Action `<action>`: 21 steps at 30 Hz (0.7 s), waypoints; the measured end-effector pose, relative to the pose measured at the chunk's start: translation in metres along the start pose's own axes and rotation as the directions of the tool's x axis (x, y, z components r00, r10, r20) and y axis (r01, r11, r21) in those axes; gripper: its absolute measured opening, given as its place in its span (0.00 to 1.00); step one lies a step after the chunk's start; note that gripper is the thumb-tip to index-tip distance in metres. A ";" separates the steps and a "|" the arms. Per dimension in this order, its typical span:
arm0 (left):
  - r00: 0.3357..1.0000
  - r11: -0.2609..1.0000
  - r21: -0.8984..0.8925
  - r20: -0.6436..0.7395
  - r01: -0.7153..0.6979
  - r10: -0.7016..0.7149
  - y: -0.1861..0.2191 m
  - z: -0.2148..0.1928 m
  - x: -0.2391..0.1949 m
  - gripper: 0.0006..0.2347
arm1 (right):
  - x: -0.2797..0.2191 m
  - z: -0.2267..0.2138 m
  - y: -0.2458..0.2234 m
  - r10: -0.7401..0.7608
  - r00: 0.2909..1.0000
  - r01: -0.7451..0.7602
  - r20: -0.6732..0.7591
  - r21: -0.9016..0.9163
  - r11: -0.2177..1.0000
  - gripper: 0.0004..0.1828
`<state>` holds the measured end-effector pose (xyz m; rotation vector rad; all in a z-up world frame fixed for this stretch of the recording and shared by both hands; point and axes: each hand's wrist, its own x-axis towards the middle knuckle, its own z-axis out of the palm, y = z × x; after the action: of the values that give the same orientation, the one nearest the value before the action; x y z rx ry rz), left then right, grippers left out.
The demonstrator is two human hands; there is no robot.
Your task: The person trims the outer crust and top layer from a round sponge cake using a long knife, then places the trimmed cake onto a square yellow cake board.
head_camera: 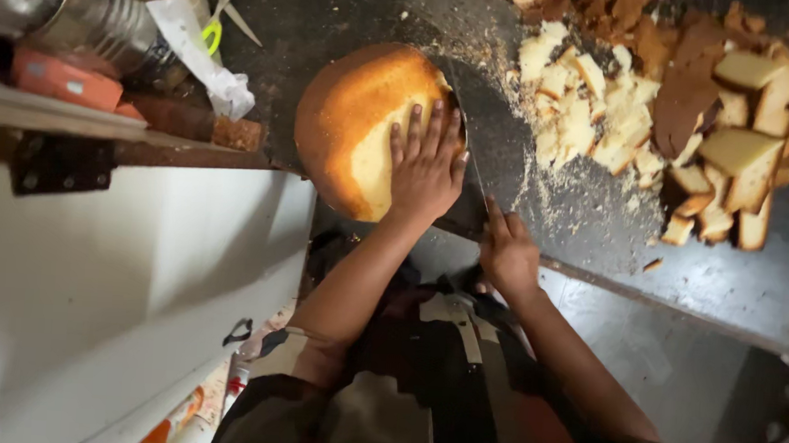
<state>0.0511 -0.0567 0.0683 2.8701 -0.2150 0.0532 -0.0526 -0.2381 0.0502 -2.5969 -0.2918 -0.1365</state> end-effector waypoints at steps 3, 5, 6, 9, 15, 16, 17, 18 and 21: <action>0.999 1.000 0.014 0.054 -0.007 0.007 -0.002 0.004 0.000 0.28 | -0.021 -0.014 0.001 -0.039 0.999 0.039 -0.032 -0.025 0.999 0.26; 0.994 0.999 0.045 0.108 -0.004 -0.001 -0.001 0.002 0.004 0.28 | -0.020 -0.019 -0.001 -0.056 0.997 0.054 -0.060 -0.034 0.998 0.25; 0.989 0.997 0.071 0.145 0.002 -0.013 -0.002 0.001 0.004 0.27 | -0.016 -0.020 -0.002 -0.047 0.997 0.046 -0.054 -0.025 0.999 0.25; 0.996 0.999 0.034 0.093 0.010 -0.013 0.000 0.003 0.000 0.27 | -0.001 -0.015 -0.002 -0.045 0.999 0.044 -0.030 -0.016 0.999 0.25; 0.999 1.000 0.021 0.049 0.003 -0.004 -0.001 0.001 0.003 0.27 | -0.011 -0.025 0.005 0.074 0.983 -0.065 0.171 -0.058 0.996 0.26; 0.998 1.000 0.020 0.058 0.005 -0.006 -0.001 0.002 0.000 0.27 | -0.011 -0.024 0.006 0.147 0.952 -0.127 0.270 -0.089 0.988 0.25; 0.999 1.000 0.025 0.042 -0.002 0.001 -0.002 0.003 -0.001 0.27 | 0.003 -0.017 0.009 0.070 0.985 -0.063 0.159 -0.048 0.997 0.23; 1.000 1.000 0.026 0.024 -0.008 0.008 -0.002 0.005 0.000 0.27 | 0.026 -0.005 0.014 -0.005 0.999 0.006 0.043 -0.018 1.000 0.22; 0.999 1.000 0.016 0.047 -0.011 0.010 -0.002 0.003 0.005 0.28 | 0.065 0.015 0.026 -0.048 0.997 0.046 0.058 0.021 0.999 0.19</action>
<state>0.0566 -0.0566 0.0650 2.8891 -0.2394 -0.0103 0.0170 -0.2404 0.0349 -2.5790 -0.3736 -0.0742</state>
